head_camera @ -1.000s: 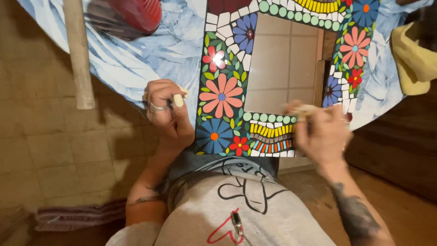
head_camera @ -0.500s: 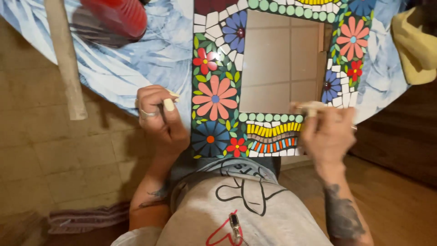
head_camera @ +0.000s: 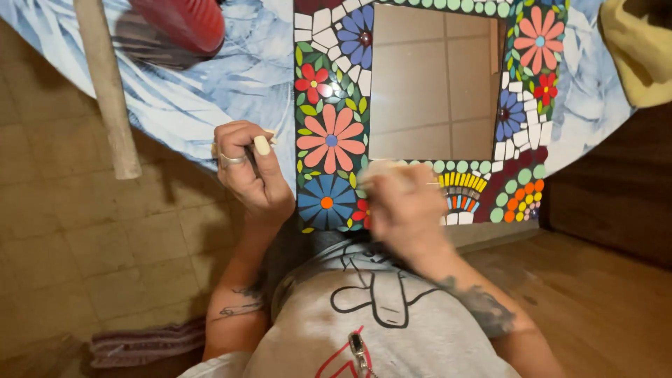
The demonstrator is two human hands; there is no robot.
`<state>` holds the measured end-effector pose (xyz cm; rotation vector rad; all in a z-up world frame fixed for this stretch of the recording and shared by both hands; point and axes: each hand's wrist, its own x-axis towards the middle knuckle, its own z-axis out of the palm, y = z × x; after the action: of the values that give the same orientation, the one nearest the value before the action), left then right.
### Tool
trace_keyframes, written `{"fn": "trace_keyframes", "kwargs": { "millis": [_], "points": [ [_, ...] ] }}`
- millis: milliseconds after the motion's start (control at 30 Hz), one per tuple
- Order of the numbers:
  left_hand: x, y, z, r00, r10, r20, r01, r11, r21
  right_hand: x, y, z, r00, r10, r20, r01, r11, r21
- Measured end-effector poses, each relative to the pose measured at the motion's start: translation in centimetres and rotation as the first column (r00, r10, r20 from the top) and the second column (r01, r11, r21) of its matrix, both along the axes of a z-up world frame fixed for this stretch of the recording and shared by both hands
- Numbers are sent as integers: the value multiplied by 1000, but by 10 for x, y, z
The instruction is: Cleaning and polishing a decorative mosaic mirror frame using a cloth and sponge
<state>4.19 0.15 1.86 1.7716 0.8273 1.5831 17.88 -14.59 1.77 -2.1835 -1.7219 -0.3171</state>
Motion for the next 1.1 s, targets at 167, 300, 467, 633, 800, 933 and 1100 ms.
{"fn": "trace_keyframes", "kwargs": {
  "millis": [167, 300, 467, 633, 800, 933, 1100],
  "points": [
    [1, 2, 3, 1000, -11, 3, 11, 1000, 1, 79, -58, 13, 869, -476, 132, 489, 868, -87],
    [4, 0, 7, 999, -18, -29, 18, 1000, -6, 46, -21, 15, 868, -478, 135, 489, 870, -63],
    [8, -4, 6, 998, -44, -55, 41, 998, -53, -55, 57, 6, 994, 81, 79, -93, 982, 166],
    [16, -3, -10, 998, -16, 67, 22, 996, -84, -16, 32, 16, 996, 85, -16, -84, 994, 74],
    [15, -3, -8, 995, -14, 96, 20, 998, -62, 83, -47, -3, 966, -231, 117, 228, 973, 46],
    [15, -5, -8, 998, -18, 52, 24, 992, -125, 60, -31, 20, 897, -429, 105, 436, 898, -64],
    [17, -7, -13, 987, -17, 161, 19, 1000, -8, -24, 29, 18, 926, -159, 344, 189, 980, -57]
  ]
}}
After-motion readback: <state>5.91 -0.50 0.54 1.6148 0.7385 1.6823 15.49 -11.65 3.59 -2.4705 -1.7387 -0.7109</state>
